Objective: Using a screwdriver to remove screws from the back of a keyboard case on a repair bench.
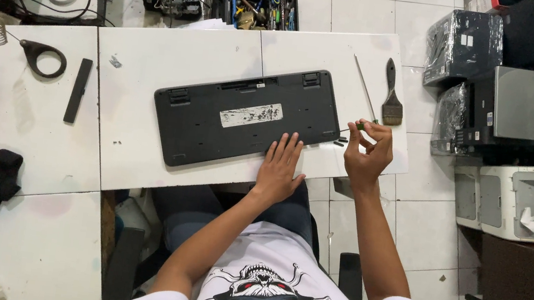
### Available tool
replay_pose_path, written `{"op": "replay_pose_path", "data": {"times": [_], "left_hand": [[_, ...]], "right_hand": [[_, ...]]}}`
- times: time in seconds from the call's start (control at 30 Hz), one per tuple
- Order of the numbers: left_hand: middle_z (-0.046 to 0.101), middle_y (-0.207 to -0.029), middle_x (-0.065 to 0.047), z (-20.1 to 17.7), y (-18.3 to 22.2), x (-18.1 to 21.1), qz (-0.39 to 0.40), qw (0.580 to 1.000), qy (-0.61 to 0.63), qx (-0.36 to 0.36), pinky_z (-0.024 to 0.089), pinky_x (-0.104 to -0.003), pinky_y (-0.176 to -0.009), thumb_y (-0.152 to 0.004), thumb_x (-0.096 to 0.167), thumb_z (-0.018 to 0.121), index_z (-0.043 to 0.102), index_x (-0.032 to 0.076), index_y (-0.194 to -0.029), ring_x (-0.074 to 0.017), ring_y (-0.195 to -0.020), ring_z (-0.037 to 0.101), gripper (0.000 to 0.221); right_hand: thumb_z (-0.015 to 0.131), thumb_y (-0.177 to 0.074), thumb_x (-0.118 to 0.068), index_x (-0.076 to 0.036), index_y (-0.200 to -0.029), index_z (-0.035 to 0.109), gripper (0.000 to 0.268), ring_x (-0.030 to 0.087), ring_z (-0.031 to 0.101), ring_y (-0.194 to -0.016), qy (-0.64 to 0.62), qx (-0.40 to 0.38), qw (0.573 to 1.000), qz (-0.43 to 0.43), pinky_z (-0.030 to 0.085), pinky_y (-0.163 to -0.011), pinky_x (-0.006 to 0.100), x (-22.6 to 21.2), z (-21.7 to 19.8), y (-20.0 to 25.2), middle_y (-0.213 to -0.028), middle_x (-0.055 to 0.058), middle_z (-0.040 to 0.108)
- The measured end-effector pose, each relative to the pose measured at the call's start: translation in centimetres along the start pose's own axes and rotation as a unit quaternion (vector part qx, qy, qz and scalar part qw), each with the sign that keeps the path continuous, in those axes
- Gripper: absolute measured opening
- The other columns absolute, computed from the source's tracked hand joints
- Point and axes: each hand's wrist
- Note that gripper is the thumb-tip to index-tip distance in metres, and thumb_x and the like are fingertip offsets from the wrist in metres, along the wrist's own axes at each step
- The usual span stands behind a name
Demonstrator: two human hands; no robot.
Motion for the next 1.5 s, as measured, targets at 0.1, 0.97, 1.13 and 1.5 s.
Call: {"op": "replay_pose_path", "data": {"times": [0.1, 0.97, 1.13, 1.5], "left_hand": [[0.028, -0.195, -0.027, -1.6, 2.0, -0.9, -0.034, 0.999, -0.006, -0.001, 0.022, -0.067, -0.144, -0.105, 0.052, 0.083, 0.041, 0.01, -0.185, -0.0518, -0.18, 0.024, 0.1], [0.038, -0.189, -0.03, -2.4, 1.4, -0.9, -0.042, 0.998, -0.013, -0.051, 0.028, -0.069, -0.141, -0.108, 0.05, 0.082, 0.049, 0.007, -0.181, -0.0528, -0.176, 0.034, 0.091], [0.038, -0.189, -0.03, -2.3, 1.5, -0.9, -0.041, 0.998, -0.016, -0.038, 0.028, -0.069, -0.141, -0.106, 0.049, 0.084, 0.049, 0.007, -0.181, -0.053, -0.176, 0.034, 0.092], [0.039, -0.188, -0.03, -2.1, 1.5, -0.9, -0.039, 0.998, -0.017, -0.038, 0.027, -0.07, -0.142, -0.107, 0.049, 0.083, 0.05, 0.006, -0.18, -0.0538, -0.176, 0.034, 0.091]], "right_hand": [[0.085, -0.11, 0.014, 0.004, -0.132, 0.06, 0.035, 0.032, 0.085, -0.102, -0.017, 0.004, 1.0, -0.019, 0.077, -0.078, 0.04, -1.5, -0.7, 0.6, -0.122, 0.019, 0.073], [0.076, -0.109, 0.019, 0.006, -0.135, 0.053, 0.037, 0.039, 0.086, -0.098, -0.139, -0.037, 0.99, -0.004, 0.08, -0.078, 0.051, -1.0, 4.6, 3.5, -0.124, 0.026, 0.074], [0.072, -0.113, 0.017, 0.001, -0.137, 0.052, 0.035, 0.037, 0.085, -0.102, -0.158, -0.03, 0.987, 0.009, 0.081, -0.08, 0.048, -0.6, 4.6, 3.5, -0.127, 0.024, 0.073], [0.085, -0.105, 0.016, 0.003, -0.131, 0.057, 0.04, 0.035, 0.087, -0.1, -0.127, -0.039, 0.991, -0.006, 0.079, -0.079, 0.043, -0.5, 4.3, 3.8, -0.121, 0.022, 0.075]]}}
Point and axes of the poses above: each hand's wrist, its own y-axis away from the middle knuckle, its own z-axis out of the palm, x = y × z
